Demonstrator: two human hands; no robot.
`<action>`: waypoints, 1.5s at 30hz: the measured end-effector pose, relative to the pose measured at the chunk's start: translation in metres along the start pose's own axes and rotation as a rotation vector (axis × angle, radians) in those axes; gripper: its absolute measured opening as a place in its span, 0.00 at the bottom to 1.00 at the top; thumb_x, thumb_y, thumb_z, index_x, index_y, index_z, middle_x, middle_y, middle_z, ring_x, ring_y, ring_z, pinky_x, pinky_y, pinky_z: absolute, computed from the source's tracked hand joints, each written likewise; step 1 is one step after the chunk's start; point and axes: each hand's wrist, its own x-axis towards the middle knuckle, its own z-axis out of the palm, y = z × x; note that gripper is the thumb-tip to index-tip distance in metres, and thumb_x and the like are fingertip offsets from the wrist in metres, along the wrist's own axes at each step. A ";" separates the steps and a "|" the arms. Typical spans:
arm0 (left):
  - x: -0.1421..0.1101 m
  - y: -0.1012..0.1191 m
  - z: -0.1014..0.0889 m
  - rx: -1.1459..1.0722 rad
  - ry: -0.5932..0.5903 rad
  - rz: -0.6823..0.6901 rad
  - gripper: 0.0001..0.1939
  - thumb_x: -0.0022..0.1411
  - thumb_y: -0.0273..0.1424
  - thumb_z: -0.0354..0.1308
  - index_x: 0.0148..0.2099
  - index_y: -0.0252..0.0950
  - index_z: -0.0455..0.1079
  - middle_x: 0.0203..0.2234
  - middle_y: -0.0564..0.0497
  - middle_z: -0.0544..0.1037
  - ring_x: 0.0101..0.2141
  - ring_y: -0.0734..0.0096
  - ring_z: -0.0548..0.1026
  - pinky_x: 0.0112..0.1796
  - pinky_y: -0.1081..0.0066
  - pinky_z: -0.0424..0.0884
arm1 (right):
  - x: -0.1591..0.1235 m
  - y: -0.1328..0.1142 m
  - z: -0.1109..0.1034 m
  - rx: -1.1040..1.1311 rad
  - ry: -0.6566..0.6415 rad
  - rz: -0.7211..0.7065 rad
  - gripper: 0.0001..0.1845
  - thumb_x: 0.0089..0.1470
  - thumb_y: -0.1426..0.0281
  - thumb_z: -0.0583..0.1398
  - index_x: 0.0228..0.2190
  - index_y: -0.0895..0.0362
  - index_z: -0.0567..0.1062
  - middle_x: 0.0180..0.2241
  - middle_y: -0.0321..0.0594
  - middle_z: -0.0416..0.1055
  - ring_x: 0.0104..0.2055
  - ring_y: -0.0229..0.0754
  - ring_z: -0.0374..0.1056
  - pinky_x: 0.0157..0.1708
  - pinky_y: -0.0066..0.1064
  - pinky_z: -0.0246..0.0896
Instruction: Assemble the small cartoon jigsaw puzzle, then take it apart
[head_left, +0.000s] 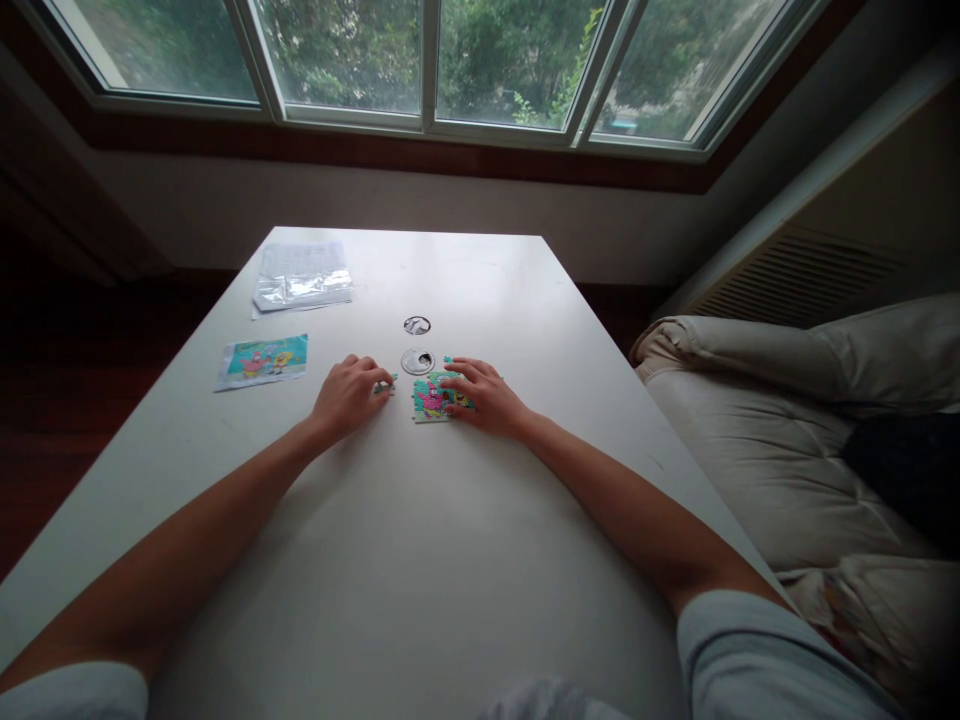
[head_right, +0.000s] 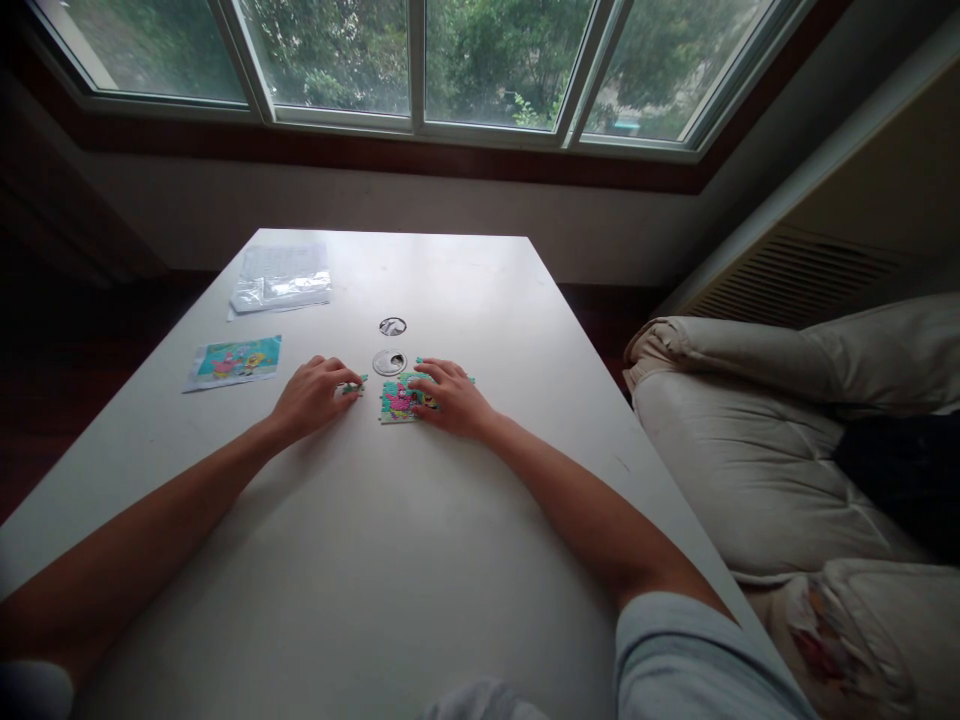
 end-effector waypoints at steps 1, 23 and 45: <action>0.000 0.001 0.000 0.007 0.004 -0.002 0.10 0.63 0.35 0.60 0.43 0.42 0.80 0.38 0.45 0.79 0.41 0.54 0.71 0.42 0.56 0.68 | 0.000 -0.001 0.000 0.002 0.001 -0.007 0.20 0.63 0.57 0.60 0.55 0.48 0.74 0.62 0.46 0.65 0.68 0.54 0.54 0.65 0.52 0.52; -0.003 0.024 -0.002 -0.029 -0.089 0.038 0.12 0.67 0.34 0.57 0.46 0.44 0.81 0.41 0.47 0.79 0.42 0.57 0.69 0.43 0.61 0.64 | 0.000 0.000 0.004 0.007 -0.006 -0.055 0.23 0.63 0.57 0.60 0.56 0.50 0.73 0.61 0.48 0.66 0.67 0.55 0.56 0.64 0.53 0.53; 0.000 0.032 -0.007 -0.467 -0.246 -0.218 0.10 0.59 0.39 0.58 0.41 0.41 0.76 0.32 0.54 0.80 0.32 0.69 0.75 0.34 0.71 0.66 | -0.001 -0.001 0.004 0.012 -0.028 -0.043 0.23 0.63 0.57 0.60 0.57 0.49 0.73 0.61 0.46 0.67 0.67 0.54 0.56 0.65 0.53 0.52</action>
